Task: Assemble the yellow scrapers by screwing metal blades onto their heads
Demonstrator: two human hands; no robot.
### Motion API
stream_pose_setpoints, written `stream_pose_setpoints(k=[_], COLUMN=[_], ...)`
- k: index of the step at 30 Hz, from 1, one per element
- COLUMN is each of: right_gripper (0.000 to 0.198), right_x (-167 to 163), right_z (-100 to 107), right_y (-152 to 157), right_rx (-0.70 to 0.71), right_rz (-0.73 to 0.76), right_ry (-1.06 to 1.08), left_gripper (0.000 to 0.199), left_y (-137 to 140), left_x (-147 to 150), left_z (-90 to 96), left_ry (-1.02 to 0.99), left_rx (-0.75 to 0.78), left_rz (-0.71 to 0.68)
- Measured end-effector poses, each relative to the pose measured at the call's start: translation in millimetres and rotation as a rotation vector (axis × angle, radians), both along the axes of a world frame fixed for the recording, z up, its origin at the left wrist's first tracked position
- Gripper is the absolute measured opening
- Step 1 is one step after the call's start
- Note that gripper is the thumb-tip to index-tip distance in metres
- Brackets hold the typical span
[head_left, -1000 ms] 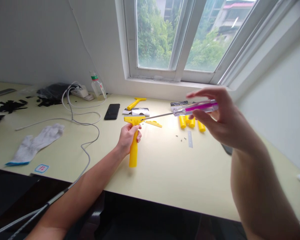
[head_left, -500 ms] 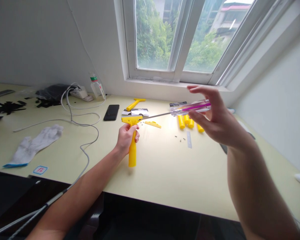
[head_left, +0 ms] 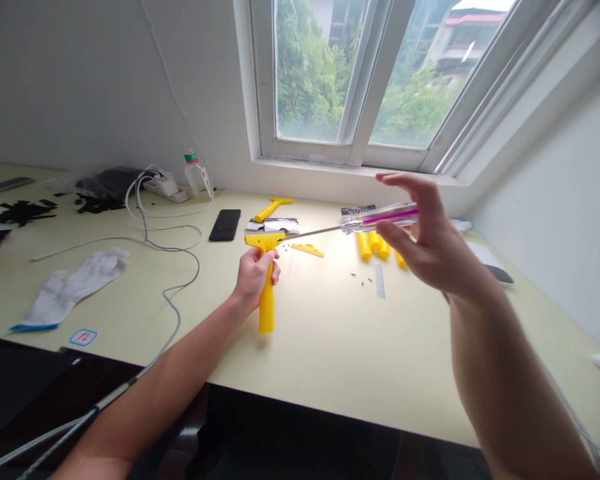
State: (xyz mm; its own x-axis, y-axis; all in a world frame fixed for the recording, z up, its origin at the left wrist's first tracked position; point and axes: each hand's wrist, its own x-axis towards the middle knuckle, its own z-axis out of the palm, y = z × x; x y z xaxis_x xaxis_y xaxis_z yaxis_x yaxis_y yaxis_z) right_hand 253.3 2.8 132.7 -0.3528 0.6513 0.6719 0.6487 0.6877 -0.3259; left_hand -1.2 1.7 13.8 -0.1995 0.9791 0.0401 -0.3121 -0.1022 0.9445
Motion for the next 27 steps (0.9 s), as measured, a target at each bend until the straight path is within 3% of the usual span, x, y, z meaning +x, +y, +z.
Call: stream_pose_setpoints(k=[4,9,12,16,20,24,27], right_gripper=[0.029,0.057,0.043,0.045,0.028,0.042,0.033], right_x=[1.4,4.8,4.0,2.5,3.3,6.3,8.1], right_z=[0.2,-1.5,-2.5,-2.2,-3.7,-6.4,-6.9], right_y=[1.2,5.2,7.0,6.9,7.2,11.6,14.2], right_rx=[0.077,-0.032,-0.015,-0.023,0.069,0.01,0.016], right_rz=[-0.128,0.022,-0.059,0.021,-0.083,0.017,-0.09], right_ry=[0.051,0.033,0.091,0.06,0.102,0.046,0.07], left_gripper=[0.011,0.013,0.014,0.013,0.013,0.013,0.012], left_y=[-0.6,-0.8,-0.3,0.1,0.1,0.0,-0.2], left_x=[0.3,0.0,-0.2,-0.4,0.0,0.3,0.6], left_z=[-0.5,-0.2,-0.5,-2.2,-2.8,-2.1,-2.6], left_ry=[0.003,-0.007,0.002,0.0,0.009,0.004,0.015], left_rx=[-0.001,-0.007,-0.006,-0.007,-0.001,-0.018,-0.018], left_rz=[-0.013,-0.013,-0.014,-0.02,-0.033,-0.013,-0.019])
